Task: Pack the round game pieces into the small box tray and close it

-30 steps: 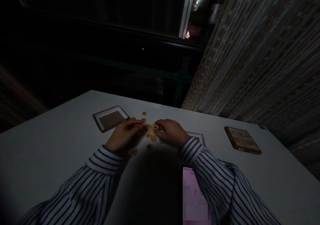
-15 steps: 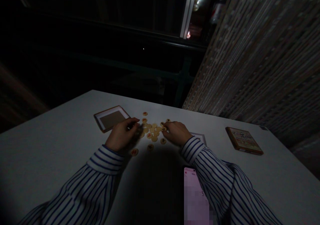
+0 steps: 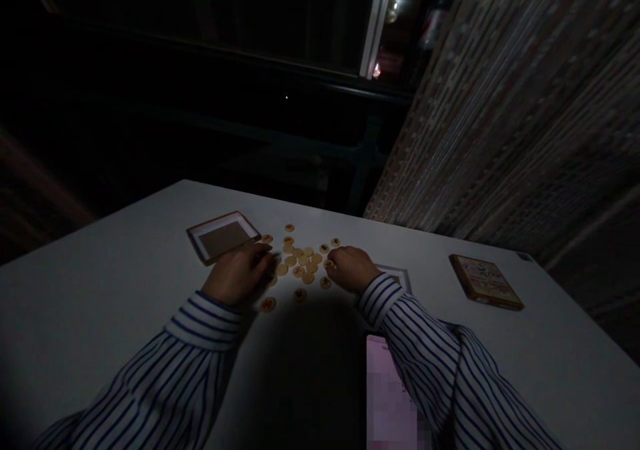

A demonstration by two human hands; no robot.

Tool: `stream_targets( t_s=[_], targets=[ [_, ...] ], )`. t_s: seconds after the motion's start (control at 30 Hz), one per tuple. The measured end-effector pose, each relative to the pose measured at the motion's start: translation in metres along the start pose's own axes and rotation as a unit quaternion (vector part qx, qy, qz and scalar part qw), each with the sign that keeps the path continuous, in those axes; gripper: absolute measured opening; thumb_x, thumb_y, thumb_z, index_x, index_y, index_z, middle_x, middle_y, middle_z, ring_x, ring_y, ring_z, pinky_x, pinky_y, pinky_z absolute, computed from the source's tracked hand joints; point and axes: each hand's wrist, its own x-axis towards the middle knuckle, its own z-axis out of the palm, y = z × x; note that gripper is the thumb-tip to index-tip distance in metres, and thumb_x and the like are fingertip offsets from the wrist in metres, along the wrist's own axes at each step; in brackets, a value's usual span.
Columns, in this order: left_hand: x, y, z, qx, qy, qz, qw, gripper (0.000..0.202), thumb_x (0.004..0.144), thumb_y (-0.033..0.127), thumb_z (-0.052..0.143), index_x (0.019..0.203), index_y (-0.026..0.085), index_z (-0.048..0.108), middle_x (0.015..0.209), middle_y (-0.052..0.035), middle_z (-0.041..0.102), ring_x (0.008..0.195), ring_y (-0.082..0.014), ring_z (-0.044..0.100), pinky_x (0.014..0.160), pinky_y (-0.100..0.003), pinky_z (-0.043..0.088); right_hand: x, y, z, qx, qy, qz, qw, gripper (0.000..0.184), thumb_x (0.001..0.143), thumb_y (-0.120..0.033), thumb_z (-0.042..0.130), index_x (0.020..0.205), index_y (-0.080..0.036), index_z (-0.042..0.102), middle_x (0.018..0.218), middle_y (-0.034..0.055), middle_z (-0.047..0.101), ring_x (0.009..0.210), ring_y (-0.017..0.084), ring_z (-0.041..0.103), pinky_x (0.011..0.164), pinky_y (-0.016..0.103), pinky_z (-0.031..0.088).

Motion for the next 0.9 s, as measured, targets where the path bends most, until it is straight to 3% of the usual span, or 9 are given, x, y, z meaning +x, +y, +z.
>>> stream_targets(
  t_s=[0.17, 0.3, 0.63, 0.9],
  targets=[
    [-0.005, -0.004, -0.002, 0.010, -0.016, -0.003, 1.000, 0.031, 0.083, 0.031, 0.035, 0.096, 0.020, 0.060, 0.094, -0.0059, 0.065, 0.086, -0.0205, 0.060, 0.073, -0.030, 0.045, 0.001, 0.001, -0.002, -0.018, -0.012, -0.003, 1.000, 0.029, 0.080, -0.035, 0.039, 0.088, -0.020, 0.062, 0.090, 0.0060, 0.064, 0.079, 0.018, 0.057, 0.061, 0.026, 0.035],
    [-0.006, -0.005, -0.003, 0.002, 0.005, -0.024, 1.000, 0.034, 0.083, 0.032, 0.034, 0.102, 0.019, 0.059, 0.099, -0.0069, 0.064, 0.090, -0.0216, 0.060, 0.077, -0.031, 0.044, 0.000, -0.003, -0.008, -0.022, 0.004, -0.010, 1.000, 0.031, 0.081, -0.035, 0.037, 0.092, -0.019, 0.061, 0.093, 0.0076, 0.063, 0.082, 0.019, 0.057, 0.066, 0.027, 0.036],
    [-0.006, 0.001, -0.004, -0.049, 0.015, -0.004, 0.999, 0.033, 0.082, 0.031, 0.037, 0.100, 0.017, 0.060, 0.100, -0.0085, 0.064, 0.090, -0.0223, 0.059, 0.078, -0.033, 0.044, -0.004, -0.030, -0.015, -0.031, -0.031, -0.112, 0.993, 0.029, 0.082, -0.033, 0.039, 0.099, -0.019, 0.058, 0.098, 0.0085, 0.062, 0.093, 0.020, 0.053, 0.077, 0.030, 0.035],
    [-0.006, 0.006, -0.004, -0.062, 0.013, 0.029, 0.998, 0.031, 0.083, 0.030, 0.035, 0.096, 0.017, 0.060, 0.099, -0.0082, 0.064, 0.088, -0.0210, 0.059, 0.078, -0.032, 0.044, -0.001, -0.035, -0.011, -0.038, -0.039, -0.119, 0.991, 0.030, 0.082, -0.034, 0.038, 0.098, -0.020, 0.060, 0.096, 0.0080, 0.061, 0.090, 0.020, 0.054, 0.078, 0.032, 0.034]
  ],
)
